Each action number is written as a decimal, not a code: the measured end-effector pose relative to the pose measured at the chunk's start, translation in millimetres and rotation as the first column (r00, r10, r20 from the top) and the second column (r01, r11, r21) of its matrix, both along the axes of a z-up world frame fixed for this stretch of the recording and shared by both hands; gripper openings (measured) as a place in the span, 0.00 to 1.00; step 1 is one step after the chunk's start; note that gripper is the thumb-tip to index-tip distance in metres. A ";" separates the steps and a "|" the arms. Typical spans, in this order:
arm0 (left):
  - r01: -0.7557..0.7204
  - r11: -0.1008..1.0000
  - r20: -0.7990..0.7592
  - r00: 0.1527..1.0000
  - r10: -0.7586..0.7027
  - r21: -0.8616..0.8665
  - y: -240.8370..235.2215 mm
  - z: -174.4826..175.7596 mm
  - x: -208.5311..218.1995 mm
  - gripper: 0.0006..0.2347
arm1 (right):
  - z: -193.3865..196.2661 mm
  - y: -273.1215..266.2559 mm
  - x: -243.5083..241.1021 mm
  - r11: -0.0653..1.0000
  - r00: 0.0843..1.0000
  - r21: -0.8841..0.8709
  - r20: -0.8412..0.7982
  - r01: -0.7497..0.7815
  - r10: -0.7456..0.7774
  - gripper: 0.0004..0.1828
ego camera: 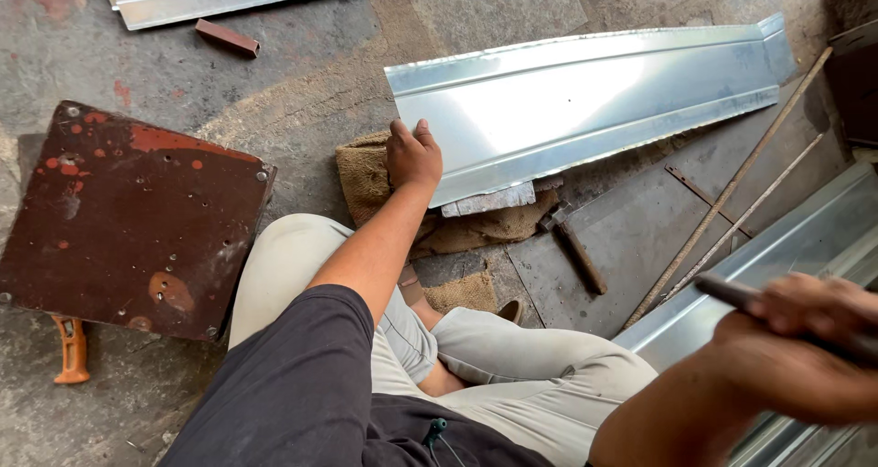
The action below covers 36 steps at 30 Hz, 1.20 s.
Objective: The person hammers a piece of sheet metal against a wooden block while sitting on the floor.
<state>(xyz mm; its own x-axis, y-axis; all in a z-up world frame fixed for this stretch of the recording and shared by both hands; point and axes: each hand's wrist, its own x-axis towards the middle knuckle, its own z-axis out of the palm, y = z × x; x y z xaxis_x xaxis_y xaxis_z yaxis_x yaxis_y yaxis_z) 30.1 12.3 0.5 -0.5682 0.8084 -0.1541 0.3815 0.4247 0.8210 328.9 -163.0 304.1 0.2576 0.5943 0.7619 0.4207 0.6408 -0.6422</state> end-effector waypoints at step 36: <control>0.083 0.981 -0.058 0.994 -0.095 -0.176 7.5 26.3 16.0 0.26 | -32.2 -9.7 -46.1 0.896 0.917 -0.303 -0.333 -0.326 0.221 0.08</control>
<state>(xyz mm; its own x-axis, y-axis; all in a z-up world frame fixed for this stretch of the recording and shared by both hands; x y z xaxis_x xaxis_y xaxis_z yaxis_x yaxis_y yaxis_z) 46.1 19.8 26.8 -0.5087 0.8204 -0.2610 0.4747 0.5202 0.7100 282.8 -172.7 271.9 0.2185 0.8834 0.4146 0.0284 0.4189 -0.9076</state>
